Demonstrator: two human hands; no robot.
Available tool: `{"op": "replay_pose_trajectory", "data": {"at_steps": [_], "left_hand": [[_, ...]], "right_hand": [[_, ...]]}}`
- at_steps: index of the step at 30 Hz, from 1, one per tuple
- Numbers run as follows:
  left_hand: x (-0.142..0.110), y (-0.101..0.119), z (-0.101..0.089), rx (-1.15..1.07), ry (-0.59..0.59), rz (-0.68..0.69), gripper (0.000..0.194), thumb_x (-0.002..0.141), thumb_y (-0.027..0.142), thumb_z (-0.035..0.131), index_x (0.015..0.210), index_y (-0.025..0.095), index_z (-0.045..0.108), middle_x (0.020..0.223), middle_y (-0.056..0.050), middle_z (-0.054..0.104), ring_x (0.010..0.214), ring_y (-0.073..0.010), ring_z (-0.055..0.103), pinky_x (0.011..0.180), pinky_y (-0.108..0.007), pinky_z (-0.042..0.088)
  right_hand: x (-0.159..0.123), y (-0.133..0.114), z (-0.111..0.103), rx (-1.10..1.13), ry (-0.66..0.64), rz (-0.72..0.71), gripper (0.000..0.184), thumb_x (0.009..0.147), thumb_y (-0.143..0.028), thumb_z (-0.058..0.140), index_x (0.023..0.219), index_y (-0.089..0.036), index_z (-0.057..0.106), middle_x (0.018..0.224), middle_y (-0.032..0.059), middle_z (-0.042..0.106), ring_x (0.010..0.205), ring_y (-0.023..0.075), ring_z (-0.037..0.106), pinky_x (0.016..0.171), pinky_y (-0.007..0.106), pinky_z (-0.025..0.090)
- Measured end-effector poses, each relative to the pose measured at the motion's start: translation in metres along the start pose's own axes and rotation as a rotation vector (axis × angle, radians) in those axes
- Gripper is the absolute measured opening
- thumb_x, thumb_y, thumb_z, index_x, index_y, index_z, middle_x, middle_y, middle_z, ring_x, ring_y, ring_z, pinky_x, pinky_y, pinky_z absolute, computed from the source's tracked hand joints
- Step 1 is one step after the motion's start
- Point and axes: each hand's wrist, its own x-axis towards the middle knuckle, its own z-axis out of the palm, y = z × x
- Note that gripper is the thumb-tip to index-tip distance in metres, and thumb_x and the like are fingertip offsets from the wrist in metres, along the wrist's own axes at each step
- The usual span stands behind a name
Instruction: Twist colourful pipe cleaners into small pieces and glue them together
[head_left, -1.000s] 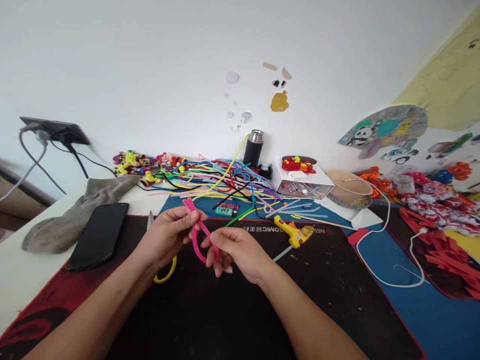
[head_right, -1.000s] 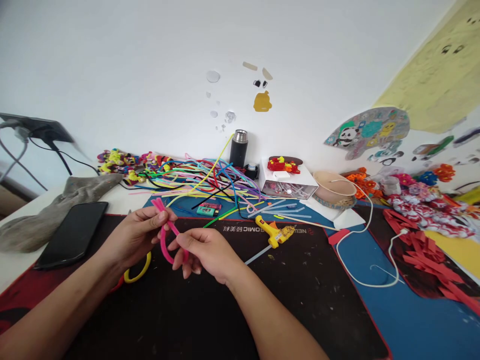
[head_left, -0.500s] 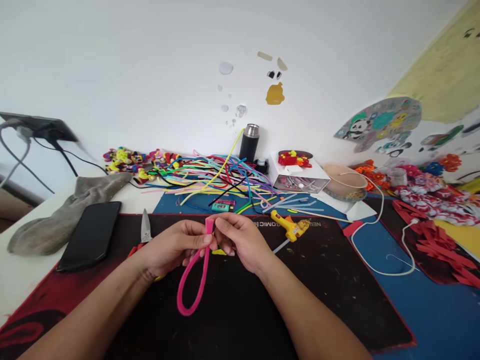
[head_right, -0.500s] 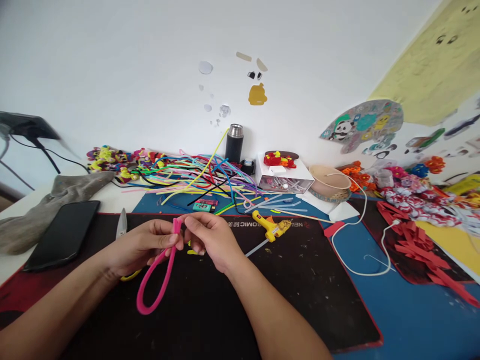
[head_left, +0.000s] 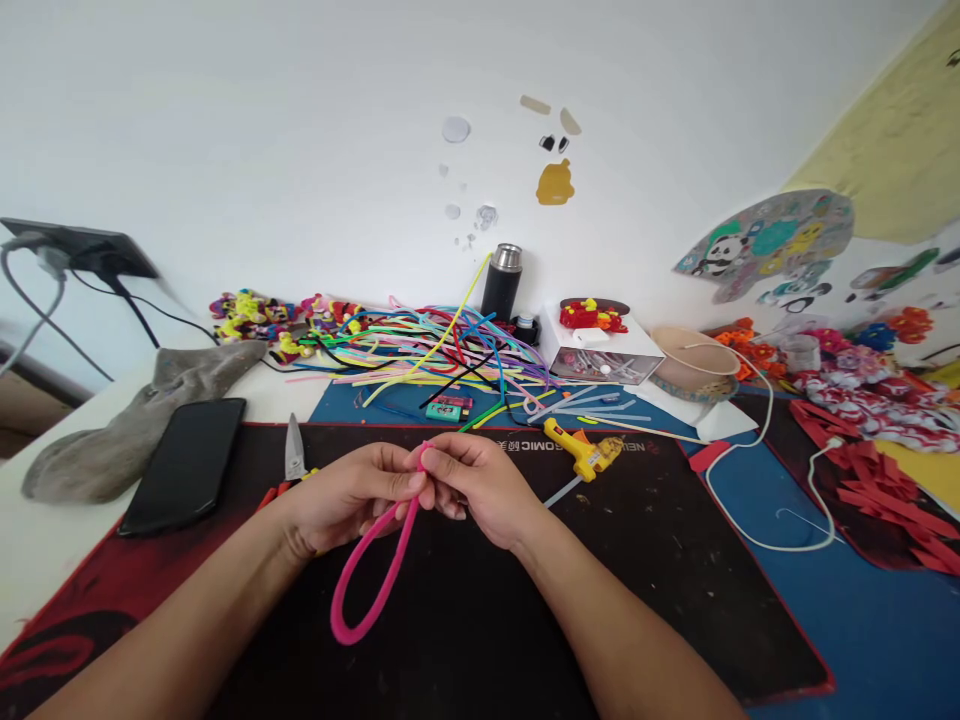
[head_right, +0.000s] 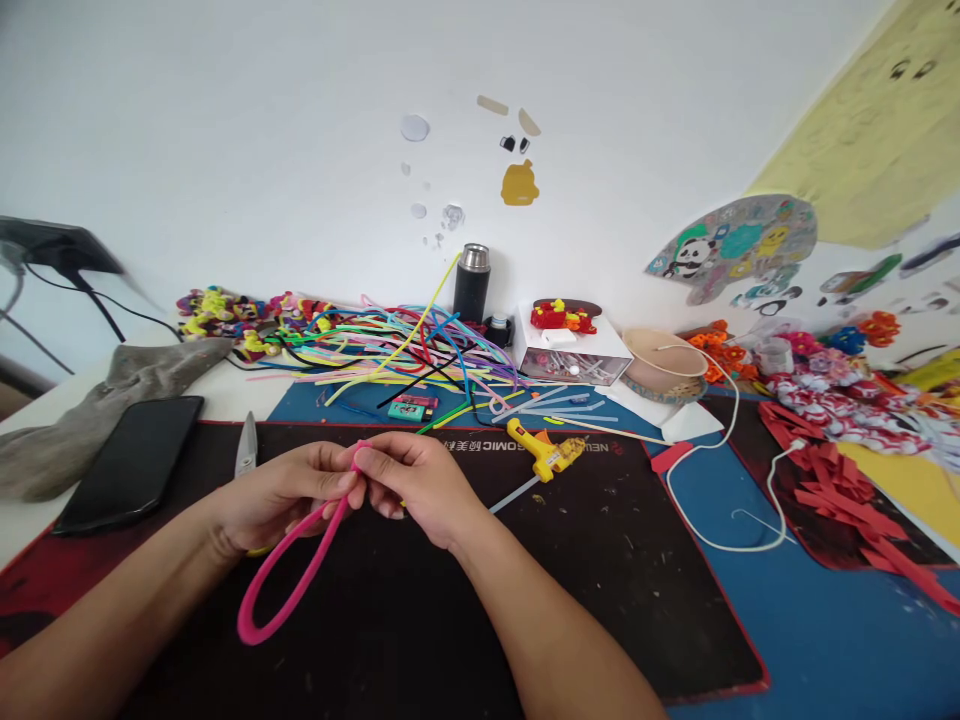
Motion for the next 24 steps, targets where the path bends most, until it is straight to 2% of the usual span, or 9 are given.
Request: {"op": "replay_pose_trajectory", "data": {"at_steps": [4,7,10,12,14,16,19,22,24], "left_hand": [[0.003,0.000,0.002,0.003,-0.002,-0.002,0.038,0.074,0.047,0.093,0.076,0.011,0.080,0.050,0.001,0.054,0.040,-0.0052,0.039,0.038,-0.017,0.022],[0.004,0.000,0.006,0.006,0.016,0.044,0.039,0.075,0.046,0.092,0.075,0.010,0.078,0.055,0.000,0.057,0.046,-0.0055,0.043,0.044,-0.016,0.030],[0.005,-0.001,0.010,0.025,0.048,0.098,0.040,0.081,0.048,0.088,0.077,0.011,0.074,0.069,-0.005,0.066,0.060,-0.0108,0.057,0.056,-0.019,0.044],[0.005,-0.003,0.011,0.047,0.043,0.091,0.040,0.089,0.051,0.079,0.082,0.014,0.070,0.074,-0.008,0.070,0.065,-0.0156,0.063,0.060,-0.023,0.048],[0.004,-0.005,0.011,0.058,0.023,0.079,0.036,0.096,0.051,0.071,0.086,0.017,0.064,0.067,-0.005,0.065,0.056,-0.0141,0.057,0.054,-0.023,0.042],[0.005,-0.007,0.011,0.049,0.007,0.087,0.033,0.098,0.048,0.068,0.088,0.018,0.060,0.059,0.003,0.052,0.047,-0.0091,0.040,0.047,-0.020,0.030],[0.005,-0.007,0.010,0.025,0.028,0.121,0.036,0.099,0.049,0.066,0.085,0.017,0.058,0.059,0.007,0.037,0.050,-0.0078,0.022,0.045,-0.020,0.019],[0.006,-0.005,0.010,0.023,0.061,0.138,0.045,0.102,0.053,0.060,0.077,0.016,0.056,0.061,0.006,0.034,0.053,-0.0086,0.021,0.047,-0.021,0.018],[0.006,-0.005,0.009,0.011,0.080,0.126,0.044,0.103,0.050,0.058,0.078,0.014,0.059,0.062,0.005,0.034,0.054,-0.0085,0.022,0.048,-0.021,0.019]], "right_hand": [[0.000,0.000,0.002,-0.024,0.063,-0.013,0.041,0.080,-0.057,0.083,0.083,-0.018,0.072,0.056,-0.0025,0.064,0.043,0.0071,0.042,0.042,0.021,0.025],[0.000,-0.001,0.003,-0.045,0.105,-0.064,0.041,0.081,-0.057,0.082,0.079,-0.017,0.070,0.055,-0.0024,0.063,0.042,0.0067,0.040,0.042,0.022,0.024],[0.002,-0.002,0.002,-0.039,0.165,-0.127,0.042,0.081,-0.057,0.082,0.077,-0.017,0.071,0.052,-0.0037,0.059,0.042,0.0062,0.038,0.043,0.022,0.024],[0.003,-0.001,0.000,-0.026,0.230,-0.169,0.041,0.080,-0.057,0.083,0.077,-0.017,0.072,0.047,-0.0063,0.052,0.041,0.0061,0.035,0.043,0.023,0.023],[0.005,-0.001,-0.003,-0.015,0.295,-0.206,0.041,0.081,-0.057,0.082,0.079,-0.017,0.075,0.045,-0.0082,0.045,0.040,0.0063,0.034,0.043,0.023,0.021],[0.006,0.000,-0.006,-0.001,0.344,-0.237,0.041,0.082,-0.057,0.082,0.082,-0.016,0.076,0.044,-0.0085,0.043,0.041,0.0065,0.034,0.043,0.023,0.020],[0.007,-0.001,-0.008,0.021,0.390,-0.278,0.040,0.082,-0.055,0.082,0.083,-0.016,0.077,0.045,-0.0087,0.042,0.041,0.0065,0.033,0.043,0.023,0.021],[0.007,-0.006,-0.008,0.045,0.429,-0.308,0.041,0.079,-0.056,0.084,0.081,-0.016,0.076,0.044,-0.0090,0.040,0.040,0.0065,0.032,0.043,0.023,0.020],[0.006,-0.009,-0.008,0.058,0.460,-0.324,0.042,0.077,-0.057,0.086,0.079,-0.016,0.076,0.044,-0.0092,0.039,0.041,0.0065,0.032,0.042,0.023,0.020]]}}
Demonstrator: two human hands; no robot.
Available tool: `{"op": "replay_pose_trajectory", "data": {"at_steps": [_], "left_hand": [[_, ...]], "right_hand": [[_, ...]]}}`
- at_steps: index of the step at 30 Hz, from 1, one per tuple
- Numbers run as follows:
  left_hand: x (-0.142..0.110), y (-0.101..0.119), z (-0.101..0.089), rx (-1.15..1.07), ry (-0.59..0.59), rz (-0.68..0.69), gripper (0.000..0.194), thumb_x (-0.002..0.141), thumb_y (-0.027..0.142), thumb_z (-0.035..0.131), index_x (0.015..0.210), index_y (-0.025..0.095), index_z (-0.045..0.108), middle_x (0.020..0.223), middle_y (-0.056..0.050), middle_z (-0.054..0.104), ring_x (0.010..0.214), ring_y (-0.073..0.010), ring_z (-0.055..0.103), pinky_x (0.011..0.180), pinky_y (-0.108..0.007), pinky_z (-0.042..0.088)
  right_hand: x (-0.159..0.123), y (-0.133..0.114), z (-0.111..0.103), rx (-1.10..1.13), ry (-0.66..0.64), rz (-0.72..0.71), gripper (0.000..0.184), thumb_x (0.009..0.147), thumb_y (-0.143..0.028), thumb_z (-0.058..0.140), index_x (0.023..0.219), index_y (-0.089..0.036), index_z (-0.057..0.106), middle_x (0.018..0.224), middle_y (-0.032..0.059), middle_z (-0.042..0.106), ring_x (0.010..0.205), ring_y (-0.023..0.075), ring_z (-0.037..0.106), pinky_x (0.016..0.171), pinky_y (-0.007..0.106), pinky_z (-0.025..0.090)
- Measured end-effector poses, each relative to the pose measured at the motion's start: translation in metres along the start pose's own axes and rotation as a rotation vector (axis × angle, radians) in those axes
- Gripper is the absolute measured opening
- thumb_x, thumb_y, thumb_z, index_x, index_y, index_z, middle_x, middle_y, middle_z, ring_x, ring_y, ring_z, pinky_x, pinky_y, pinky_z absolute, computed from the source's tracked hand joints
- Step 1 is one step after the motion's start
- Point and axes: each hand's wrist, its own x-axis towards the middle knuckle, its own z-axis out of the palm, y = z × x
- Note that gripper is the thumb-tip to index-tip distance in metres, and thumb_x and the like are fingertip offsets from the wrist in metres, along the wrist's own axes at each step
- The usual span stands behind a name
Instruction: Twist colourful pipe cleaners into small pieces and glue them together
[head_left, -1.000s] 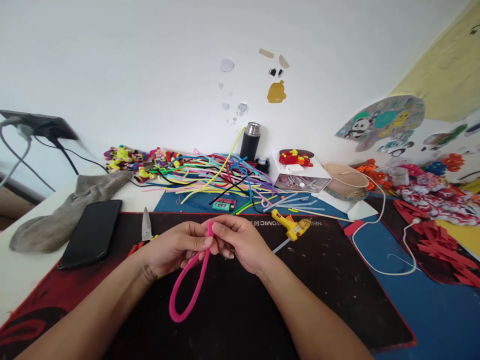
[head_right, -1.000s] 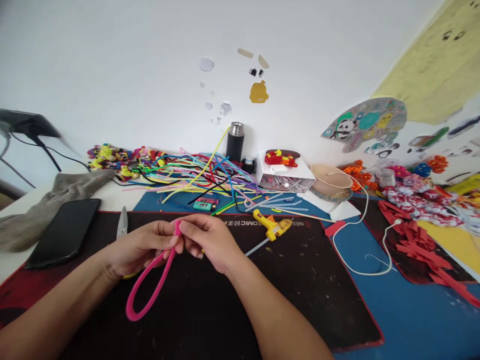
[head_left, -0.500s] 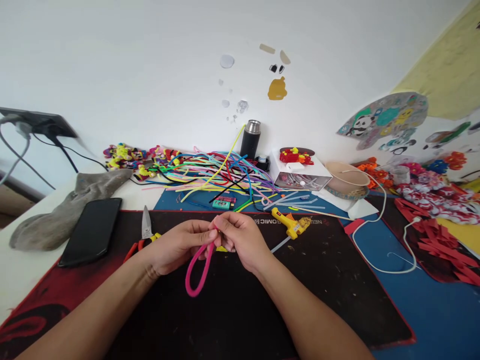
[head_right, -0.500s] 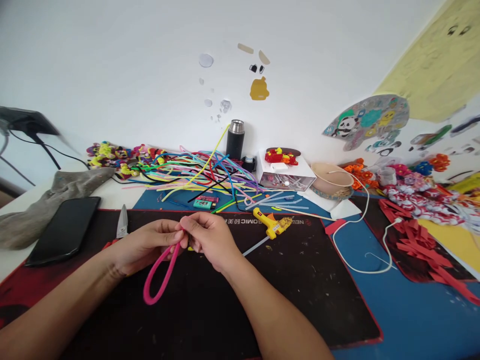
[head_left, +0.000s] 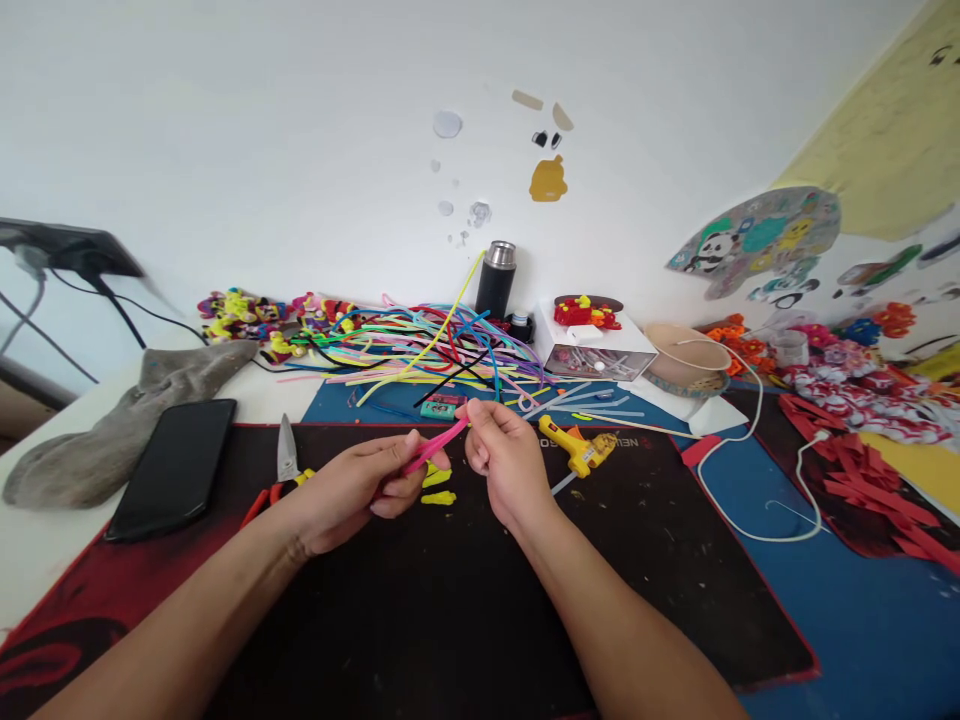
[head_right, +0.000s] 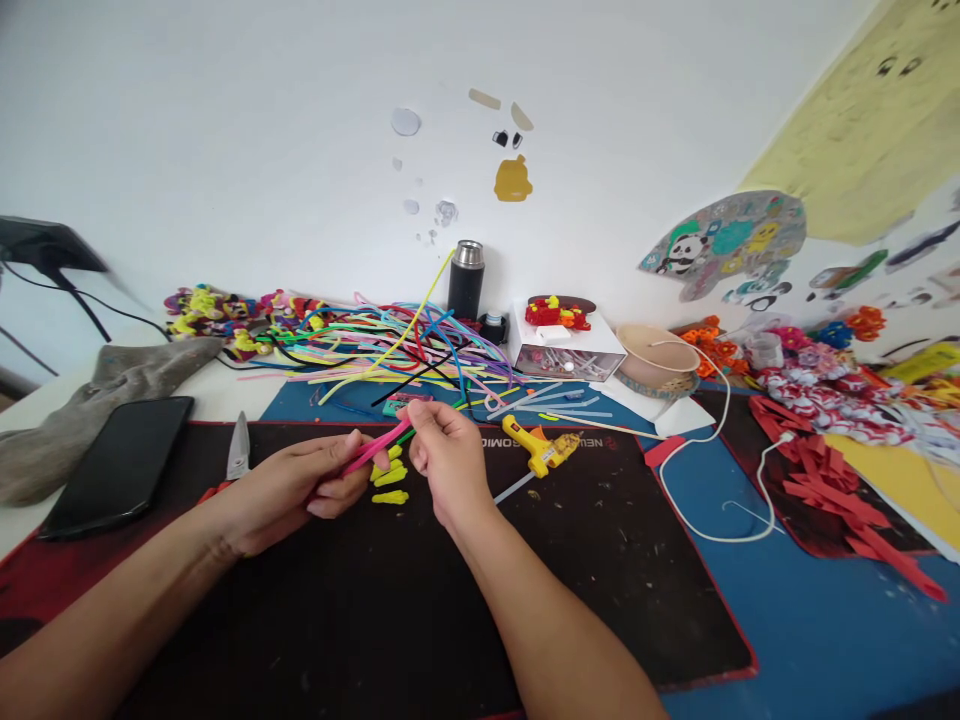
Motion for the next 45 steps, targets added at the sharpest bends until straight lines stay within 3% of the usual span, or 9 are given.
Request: {"op": "replay_pose_trajectory", "data": {"at_steps": [4,11,19,24,37,45], "left_hand": [[0.002,-0.001,-0.004,-0.117,0.060,-0.016,0.032,0.101,0.042,0.065,0.087,0.013,0.064,0.069,0.002,0.043,0.056,-0.0090,0.031,0.051,-0.021,0.027],[0.010,-0.001,-0.017,-0.232,0.048,-0.054,0.024,0.099,0.031,0.067,0.083,0.013,0.066,0.075,0.000,0.045,0.059,-0.0104,0.037,0.052,-0.022,0.037],[0.010,0.007,-0.015,-0.249,0.226,0.003,0.003,0.088,0.012,0.073,0.086,0.010,0.074,0.074,-0.002,0.050,0.062,-0.0117,0.044,0.051,-0.020,0.044],[0.008,0.011,-0.015,-0.214,0.196,-0.016,0.008,0.084,0.009,0.075,0.092,0.008,0.078,0.078,-0.007,0.058,0.068,-0.0143,0.053,0.058,-0.022,0.052],[0.003,0.004,-0.023,-0.050,0.103,-0.083,0.020,0.082,0.026,0.087,0.092,0.010,0.083,0.087,-0.011,0.070,0.072,-0.0151,0.059,0.063,-0.022,0.053],[0.002,0.011,-0.015,-0.017,0.158,-0.085,0.024,0.079,0.031,0.090,0.087,0.011,0.080,0.079,-0.007,0.066,0.069,-0.0142,0.054,0.061,-0.022,0.047]], "right_hand": [[0.003,-0.003,-0.002,0.006,0.047,-0.027,0.042,0.075,-0.056,0.088,0.080,-0.016,0.075,0.045,-0.0097,0.037,0.041,0.0065,0.033,0.043,0.023,0.020],[0.008,0.003,-0.010,0.004,0.066,-0.072,0.037,0.082,-0.052,0.084,0.085,-0.016,0.075,0.047,-0.0091,0.039,0.043,0.0075,0.032,0.043,0.024,0.019],[0.006,0.002,-0.007,-0.003,0.048,-0.074,0.036,0.084,-0.052,0.082,0.085,-0.016,0.076,0.048,-0.0080,0.043,0.043,0.0078,0.032,0.045,0.026,0.020],[0.005,-0.003,-0.005,0.008,0.063,-0.072,0.036,0.082,-0.052,0.083,0.083,-0.017,0.075,0.046,-0.0088,0.041,0.042,0.0078,0.033,0.045,0.026,0.020],[0.006,-0.009,-0.006,-0.001,0.075,-0.098,0.038,0.081,-0.054,0.082,0.083,-0.017,0.075,0.047,-0.0088,0.040,0.043,0.0083,0.032,0.045,0.027,0.019],[0.006,-0.012,-0.006,0.000,0.074,-0.095,0.036,0.082,-0.054,0.081,0.083,-0.018,0.075,0.048,-0.0083,0.042,0.042,0.0083,0.031,0.045,0.027,0.021]]}}
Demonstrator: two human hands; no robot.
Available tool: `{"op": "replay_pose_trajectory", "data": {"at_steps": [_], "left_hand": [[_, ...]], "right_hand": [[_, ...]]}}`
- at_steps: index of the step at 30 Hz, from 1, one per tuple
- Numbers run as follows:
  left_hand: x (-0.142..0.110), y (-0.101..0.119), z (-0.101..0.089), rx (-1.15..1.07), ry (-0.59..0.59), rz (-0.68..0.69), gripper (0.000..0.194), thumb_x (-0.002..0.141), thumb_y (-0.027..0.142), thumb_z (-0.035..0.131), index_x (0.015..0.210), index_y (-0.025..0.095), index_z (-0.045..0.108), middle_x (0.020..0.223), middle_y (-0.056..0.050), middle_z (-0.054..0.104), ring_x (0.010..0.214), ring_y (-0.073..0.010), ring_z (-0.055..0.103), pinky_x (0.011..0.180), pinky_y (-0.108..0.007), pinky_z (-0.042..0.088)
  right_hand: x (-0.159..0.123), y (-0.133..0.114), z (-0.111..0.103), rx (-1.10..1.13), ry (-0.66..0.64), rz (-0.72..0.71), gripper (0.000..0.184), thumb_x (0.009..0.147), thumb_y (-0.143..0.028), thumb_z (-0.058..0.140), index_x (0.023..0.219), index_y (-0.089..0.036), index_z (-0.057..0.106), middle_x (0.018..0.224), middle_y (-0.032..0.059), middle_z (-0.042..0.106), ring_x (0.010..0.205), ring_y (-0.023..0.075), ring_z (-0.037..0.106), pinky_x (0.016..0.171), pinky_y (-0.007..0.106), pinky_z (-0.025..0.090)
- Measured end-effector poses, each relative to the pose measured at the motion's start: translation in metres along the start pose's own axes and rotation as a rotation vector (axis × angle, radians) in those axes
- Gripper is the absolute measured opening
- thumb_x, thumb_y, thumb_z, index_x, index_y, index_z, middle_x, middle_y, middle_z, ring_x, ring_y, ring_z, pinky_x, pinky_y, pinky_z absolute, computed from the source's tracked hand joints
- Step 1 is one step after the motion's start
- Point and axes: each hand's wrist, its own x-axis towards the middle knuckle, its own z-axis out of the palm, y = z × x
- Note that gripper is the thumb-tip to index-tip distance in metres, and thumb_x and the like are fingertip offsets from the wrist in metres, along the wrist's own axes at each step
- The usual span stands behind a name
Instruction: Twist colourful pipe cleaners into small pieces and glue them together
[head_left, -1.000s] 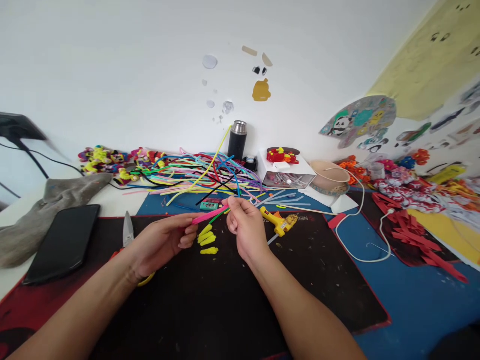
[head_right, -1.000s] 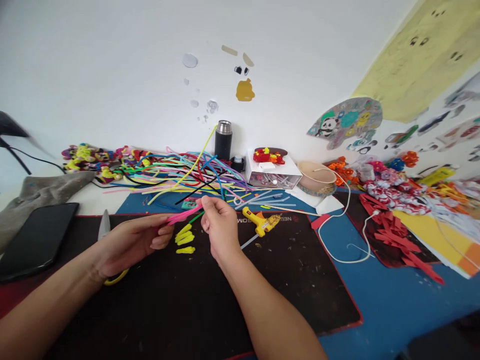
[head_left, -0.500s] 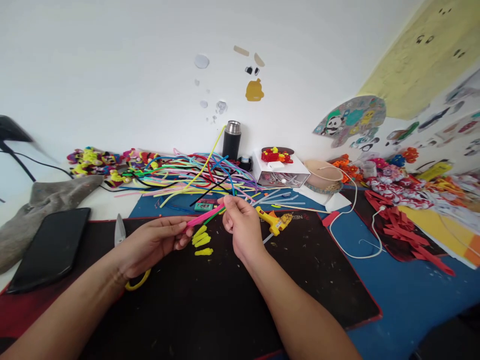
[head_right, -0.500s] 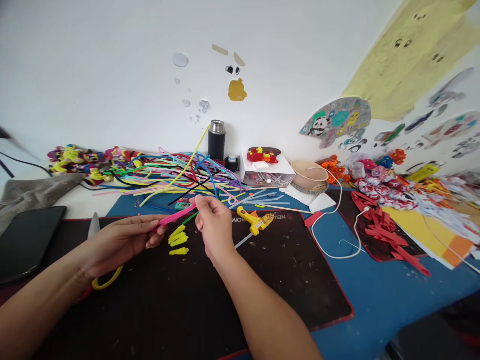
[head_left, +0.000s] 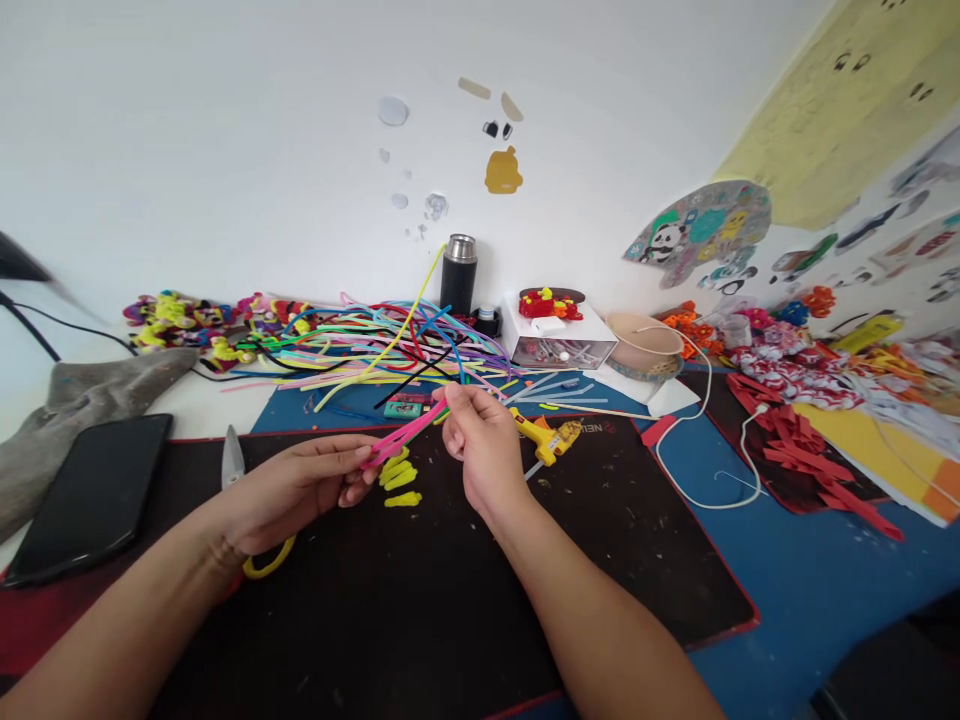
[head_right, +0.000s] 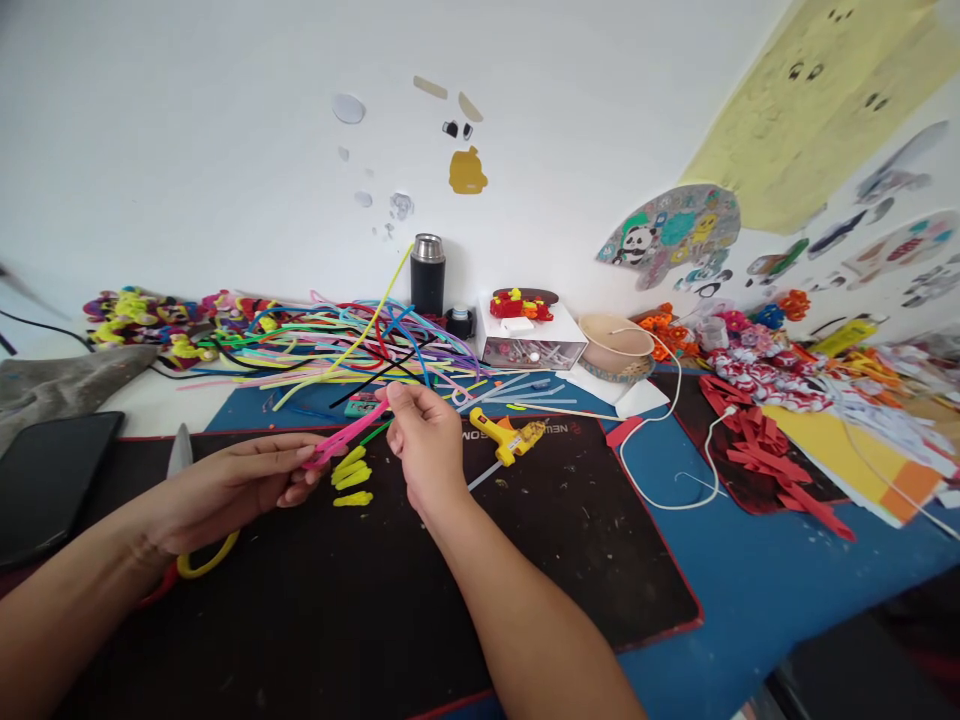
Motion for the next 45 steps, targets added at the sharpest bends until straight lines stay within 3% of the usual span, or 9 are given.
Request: {"op": "replay_pose_trajectory", "data": {"at_steps": [10,16,24,31,36,41,45], "left_hand": [[0.002,0.002,0.000,-0.054,0.028,0.042,0.026,0.080,0.031,0.089,0.083,0.007,0.080,0.079,-0.010,0.069,0.067,-0.0151,0.056,0.061,-0.024,0.050],[0.003,0.002,-0.001,-0.084,0.015,0.047,0.015,0.083,0.024,0.086,0.084,0.010,0.080,0.080,-0.009,0.071,0.069,-0.0148,0.059,0.062,-0.022,0.054],[0.010,-0.007,-0.019,-0.093,0.010,0.002,0.022,0.085,0.017,0.082,0.106,0.008,0.082,0.091,-0.013,0.075,0.080,-0.0184,0.067,0.075,-0.024,0.061],[0.010,-0.007,-0.022,0.007,0.117,-0.024,0.036,0.066,0.020,0.098,0.098,0.009,0.086,0.091,-0.015,0.080,0.081,-0.0220,0.072,0.072,-0.022,0.064],[0.009,-0.001,-0.012,0.063,0.174,-0.025,0.037,0.054,0.019,0.102,0.087,0.011,0.087,0.080,-0.012,0.080,0.070,-0.0182,0.071,0.063,-0.019,0.062],[0.013,0.000,-0.012,0.083,0.259,-0.021,0.051,0.038,0.029,0.106,0.080,0.009,0.086,0.074,-0.012,0.077,0.061,-0.0159,0.067,0.051,-0.017,0.059],[0.012,0.001,-0.012,0.120,0.272,-0.030,0.054,0.036,0.032,0.107,0.080,0.009,0.086,0.074,-0.013,0.078,0.060,-0.0155,0.068,0.050,-0.017,0.059]], "right_hand": [[0.001,0.003,-0.002,0.003,-0.008,-0.020,0.034,0.084,-0.053,0.080,0.083,-0.019,0.075,0.049,-0.0083,0.042,0.043,0.0085,0.031,0.045,0.027,0.023],[0.000,0.001,-0.001,-0.007,-0.004,-0.010,0.035,0.083,-0.055,0.079,0.084,-0.020,0.075,0.051,-0.0073,0.045,0.044,0.0088,0.031,0.044,0.028,0.023],[0.002,0.008,-0.006,0.018,-0.016,-0.019,0.032,0.086,-0.053,0.079,0.088,-0.021,0.075,0.051,-0.0084,0.041,0.046,0.0103,0.034,0.046,0.028,0.027],[0.002,0.006,-0.004,0.000,-0.045,-0.015,0.036,0.088,-0.059,0.076,0.087,-0.023,0.075,0.054,-0.0070,0.047,0.046,0.0096,0.035,0.046,0.028,0.025],[0.001,0.000,-0.001,0.010,-0.037,-0.005,0.037,0.086,-0.060,0.078,0.084,-0.023,0.074,0.050,-0.0086,0.042,0.045,0.0098,0.035,0.046,0.028,0.024],[0.002,0.000,-0.002,0.022,-0.035,-0.016,0.037,0.085,-0.059,0.080,0.083,-0.022,0.075,0.050,-0.0086,0.044,0.045,0.0090,0.035,0.045,0.027,0.024],[0.003,0.002,-0.002,0.038,-0.026,-0.023,0.038,0.083,-0.059,0.081,0.083,-0.021,0.075,0.050,-0.0084,0.045,0.044,0.0087,0.035,0.044,0.027,0.024]]}}
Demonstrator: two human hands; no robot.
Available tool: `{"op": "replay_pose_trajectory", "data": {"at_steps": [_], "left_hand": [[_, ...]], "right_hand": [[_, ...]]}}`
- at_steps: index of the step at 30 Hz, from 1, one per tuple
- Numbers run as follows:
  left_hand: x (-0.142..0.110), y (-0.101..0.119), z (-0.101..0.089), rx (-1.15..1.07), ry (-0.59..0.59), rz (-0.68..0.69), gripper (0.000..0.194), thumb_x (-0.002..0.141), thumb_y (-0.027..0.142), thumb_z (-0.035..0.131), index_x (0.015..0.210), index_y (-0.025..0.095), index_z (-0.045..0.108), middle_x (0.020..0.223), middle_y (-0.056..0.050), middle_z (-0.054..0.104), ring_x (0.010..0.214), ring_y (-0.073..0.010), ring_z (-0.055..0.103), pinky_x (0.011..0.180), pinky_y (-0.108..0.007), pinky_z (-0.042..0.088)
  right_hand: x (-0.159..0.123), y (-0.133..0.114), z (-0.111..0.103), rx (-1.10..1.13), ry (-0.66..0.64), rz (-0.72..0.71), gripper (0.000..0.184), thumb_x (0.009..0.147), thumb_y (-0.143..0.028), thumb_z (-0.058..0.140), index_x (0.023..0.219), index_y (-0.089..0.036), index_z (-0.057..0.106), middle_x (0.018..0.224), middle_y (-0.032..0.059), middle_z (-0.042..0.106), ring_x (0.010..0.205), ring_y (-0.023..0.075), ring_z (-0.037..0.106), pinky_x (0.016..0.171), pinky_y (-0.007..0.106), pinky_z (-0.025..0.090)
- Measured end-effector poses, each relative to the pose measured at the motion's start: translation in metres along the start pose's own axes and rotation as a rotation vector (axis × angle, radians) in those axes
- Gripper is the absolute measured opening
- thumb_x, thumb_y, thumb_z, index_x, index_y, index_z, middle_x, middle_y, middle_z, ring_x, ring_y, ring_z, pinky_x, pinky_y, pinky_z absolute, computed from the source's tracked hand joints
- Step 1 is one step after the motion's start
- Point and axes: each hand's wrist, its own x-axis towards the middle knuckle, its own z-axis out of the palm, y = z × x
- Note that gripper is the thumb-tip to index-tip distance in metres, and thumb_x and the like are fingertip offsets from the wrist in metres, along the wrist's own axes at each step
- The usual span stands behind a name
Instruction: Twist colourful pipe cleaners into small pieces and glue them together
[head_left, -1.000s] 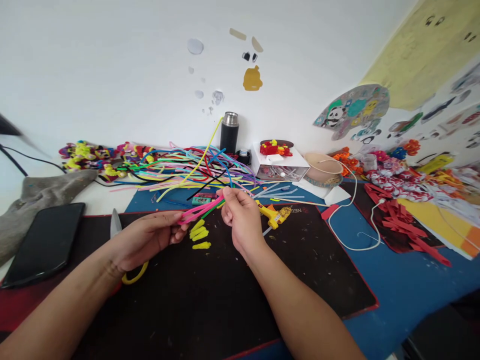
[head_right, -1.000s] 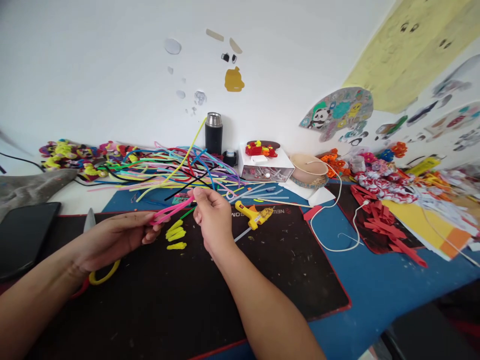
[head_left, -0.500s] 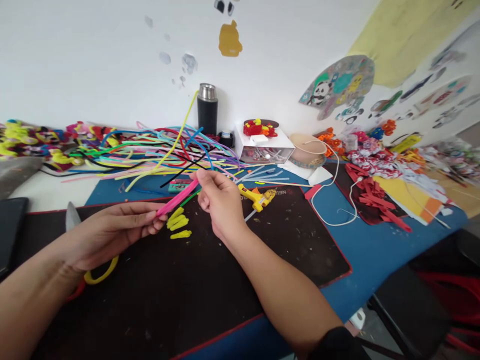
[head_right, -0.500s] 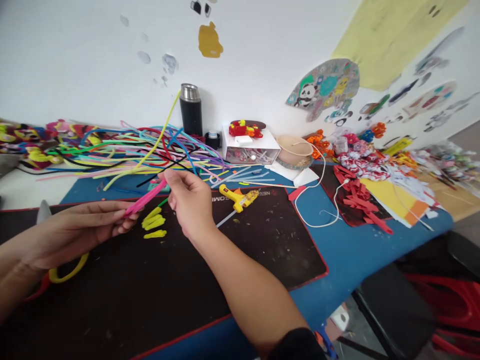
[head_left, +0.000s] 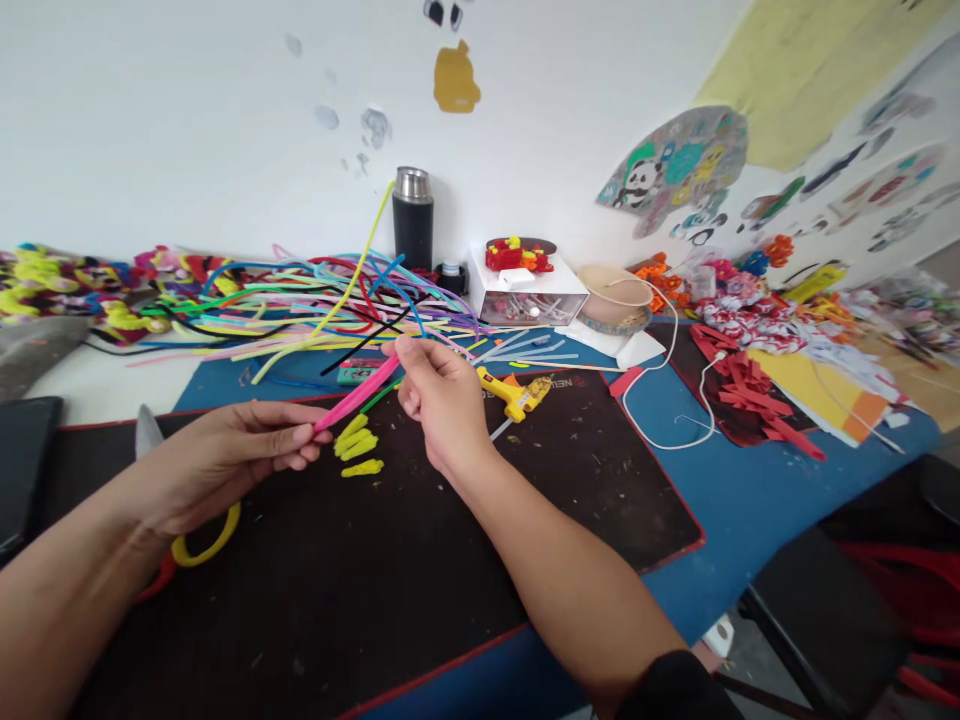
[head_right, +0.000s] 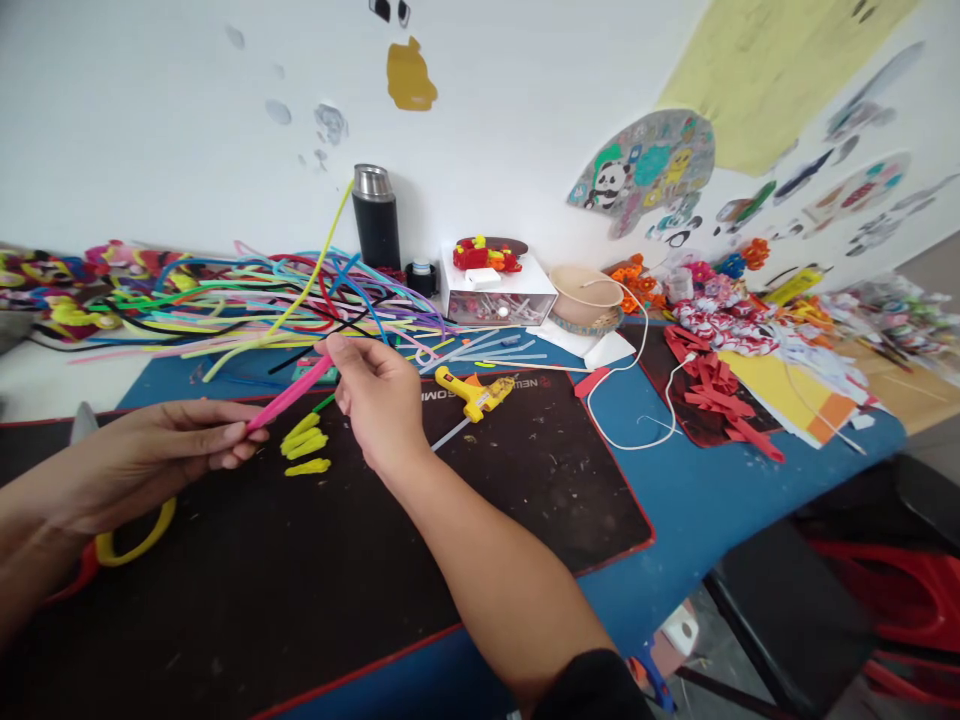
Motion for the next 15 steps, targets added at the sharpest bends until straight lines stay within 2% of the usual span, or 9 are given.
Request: {"op": "replay_pose_trajectory", "data": {"at_steps": [5,11,15], "left_hand": [[-0.0032,0.0022,0.0031,0.000,-0.005,0.001,0.055,0.033,0.034,0.108,0.076,0.009,0.085,0.070,-0.013,0.077,0.056,-0.0149,0.067,0.046,-0.016,0.056],[-0.0029,0.0027,0.0053,-0.037,0.035,0.013,0.057,0.028,0.032,0.108,0.074,0.009,0.084,0.073,-0.015,0.078,0.063,-0.0183,0.072,0.054,-0.019,0.061],[0.0007,-0.0010,0.0010,-0.041,-0.003,0.013,0.056,0.034,0.036,0.108,0.076,0.009,0.083,0.072,-0.013,0.076,0.060,-0.0180,0.069,0.051,-0.020,0.059]], "right_hand": [[0.0007,0.0008,-0.0001,-0.006,0.009,0.008,0.037,0.084,-0.058,0.081,0.083,-0.021,0.075,0.051,-0.0081,0.046,0.045,0.0083,0.034,0.044,0.026,0.024],[0.0014,0.0025,-0.0013,0.005,-0.005,0.000,0.036,0.085,-0.056,0.080,0.084,-0.021,0.076,0.052,-0.0079,0.045,0.044,0.0079,0.034,0.044,0.026,0.023],[0.0016,0.0036,-0.0027,0.003,-0.008,-0.009,0.039,0.085,-0.059,0.080,0.085,-0.021,0.076,0.051,-0.0080,0.044,0.045,0.0083,0.035,0.044,0.026,0.025]]}}
